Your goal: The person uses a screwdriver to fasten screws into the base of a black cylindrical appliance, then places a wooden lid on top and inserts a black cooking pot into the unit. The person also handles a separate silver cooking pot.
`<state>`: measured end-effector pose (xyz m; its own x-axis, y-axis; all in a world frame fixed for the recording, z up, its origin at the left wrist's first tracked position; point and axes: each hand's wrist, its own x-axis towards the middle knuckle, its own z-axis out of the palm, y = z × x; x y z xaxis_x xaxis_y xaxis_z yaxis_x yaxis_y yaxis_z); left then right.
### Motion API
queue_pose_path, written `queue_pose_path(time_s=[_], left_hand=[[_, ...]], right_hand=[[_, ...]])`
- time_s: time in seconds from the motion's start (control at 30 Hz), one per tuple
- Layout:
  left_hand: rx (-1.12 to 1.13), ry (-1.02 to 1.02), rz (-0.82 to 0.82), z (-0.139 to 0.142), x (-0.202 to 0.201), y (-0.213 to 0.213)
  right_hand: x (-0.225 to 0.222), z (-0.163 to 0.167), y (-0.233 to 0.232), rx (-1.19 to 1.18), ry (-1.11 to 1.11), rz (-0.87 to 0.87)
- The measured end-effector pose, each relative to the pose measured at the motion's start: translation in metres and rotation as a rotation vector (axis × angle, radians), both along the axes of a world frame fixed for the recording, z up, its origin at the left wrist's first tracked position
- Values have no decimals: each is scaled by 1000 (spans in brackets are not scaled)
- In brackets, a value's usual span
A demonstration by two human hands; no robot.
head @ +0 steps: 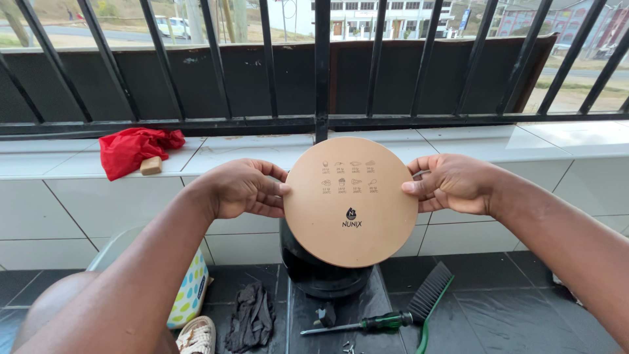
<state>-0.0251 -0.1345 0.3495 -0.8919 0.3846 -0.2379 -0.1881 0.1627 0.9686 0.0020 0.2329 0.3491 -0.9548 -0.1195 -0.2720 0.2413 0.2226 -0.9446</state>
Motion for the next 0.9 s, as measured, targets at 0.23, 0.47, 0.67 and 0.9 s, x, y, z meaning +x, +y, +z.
queue_pose_path(time_s=[0.23,0.47,0.67,0.9], left_hand=[[-22,13,47,2,4,-4],[-31,38,63,4,4,-4],[-33,38,64,3,5,-4],[-45,32,72,2,3,-4]], right_hand=[[-3,-6,-6,8,15,38],[-5,-6,-6,41,43,44],[-5,-4,-7,44,42,50],[-2,0,-9,58,48,58]])
